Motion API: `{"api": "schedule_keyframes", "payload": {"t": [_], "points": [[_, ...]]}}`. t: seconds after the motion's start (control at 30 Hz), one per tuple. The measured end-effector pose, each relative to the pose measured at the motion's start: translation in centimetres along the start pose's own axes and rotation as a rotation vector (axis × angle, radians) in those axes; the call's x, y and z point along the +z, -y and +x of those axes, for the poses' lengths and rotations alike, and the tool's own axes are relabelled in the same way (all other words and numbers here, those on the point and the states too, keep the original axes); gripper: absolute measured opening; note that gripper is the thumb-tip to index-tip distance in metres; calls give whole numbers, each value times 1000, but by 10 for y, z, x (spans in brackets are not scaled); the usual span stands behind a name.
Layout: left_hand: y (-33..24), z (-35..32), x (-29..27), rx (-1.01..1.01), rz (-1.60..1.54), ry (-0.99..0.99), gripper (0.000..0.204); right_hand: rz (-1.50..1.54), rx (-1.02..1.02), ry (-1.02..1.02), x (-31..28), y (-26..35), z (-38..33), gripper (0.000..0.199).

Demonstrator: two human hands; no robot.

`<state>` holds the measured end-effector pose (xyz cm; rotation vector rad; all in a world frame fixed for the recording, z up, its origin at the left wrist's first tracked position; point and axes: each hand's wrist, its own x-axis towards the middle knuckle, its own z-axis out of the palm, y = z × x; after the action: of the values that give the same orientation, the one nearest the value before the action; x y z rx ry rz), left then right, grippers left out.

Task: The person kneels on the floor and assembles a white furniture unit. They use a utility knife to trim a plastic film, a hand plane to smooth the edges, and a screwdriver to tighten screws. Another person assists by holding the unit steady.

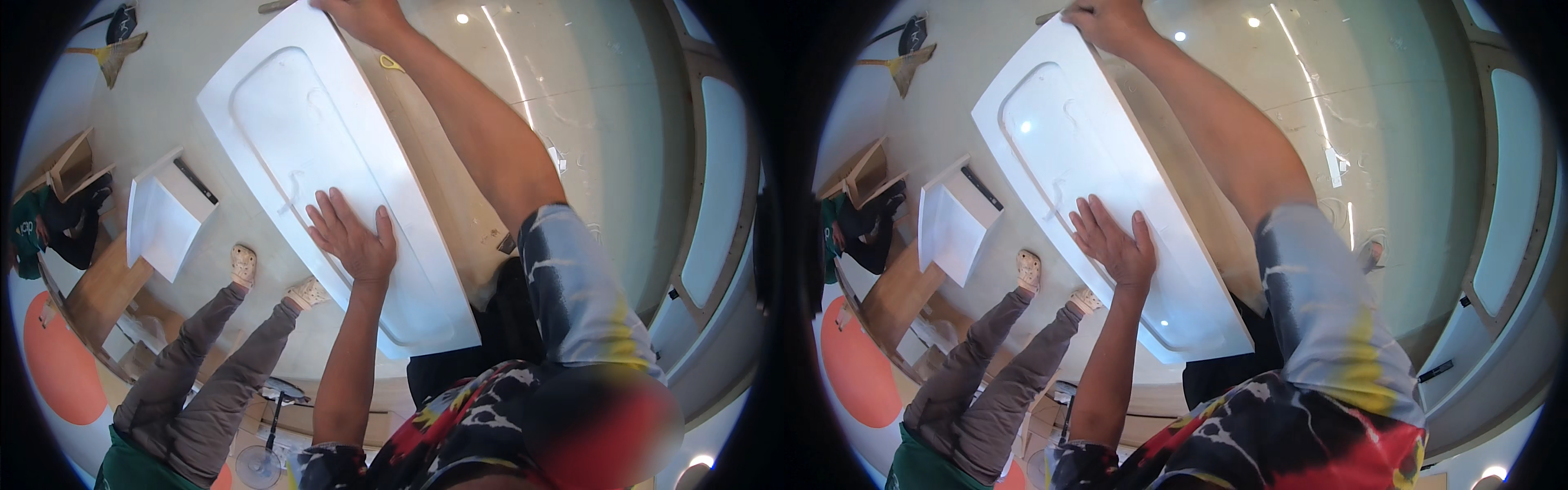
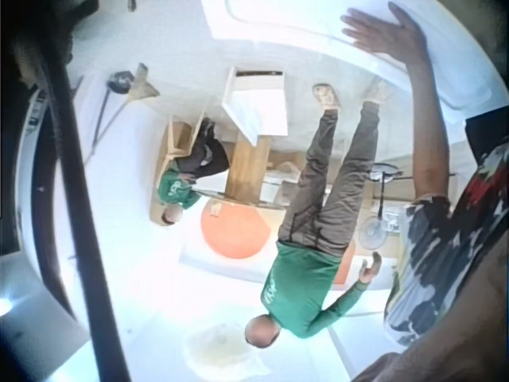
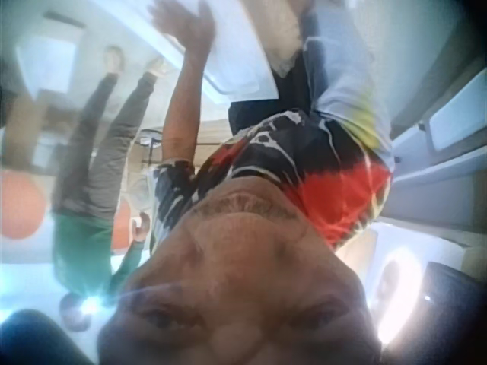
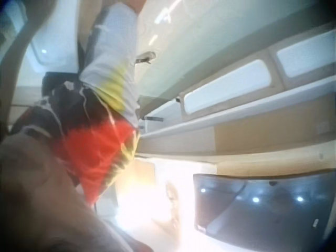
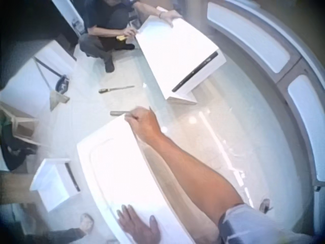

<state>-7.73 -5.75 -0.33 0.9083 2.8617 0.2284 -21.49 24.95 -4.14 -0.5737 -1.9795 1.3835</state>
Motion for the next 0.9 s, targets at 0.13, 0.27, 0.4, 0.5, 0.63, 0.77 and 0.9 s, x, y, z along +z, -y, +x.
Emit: {"api": "schedule_keyframes", "payload": {"t": [0.13, 0.27, 0.4, 0.5, 0.63, 0.77, 0.9], "points": [[4, -8, -3, -55, 7, 48, 80, -205, 232, 156, -40, 44, -168, 14], [5, -2, 0, -71, -4, 23, 82, -113, 248, 204, -92, 104, -312, 12], [8, -6, 2, -95, 11, 37, 85, -200, 192, 197, -66, 74, -251, 16], [8, -4, 2, -78, -16, 16, 85, -296, 1, 58, -19, 21, -104, 19], [4, 2, 3, -51, -46, -10, 85, -390, -281, 149, -1, -5, 38, 22], [7, -1, 1, -99, -51, 18, 83, -542, -122, 279, -18, 12, -63, 15], [7, -4, 0, -109, -96, 15, 81, -440, -59, 378, -87, 90, -274, 25]]}}
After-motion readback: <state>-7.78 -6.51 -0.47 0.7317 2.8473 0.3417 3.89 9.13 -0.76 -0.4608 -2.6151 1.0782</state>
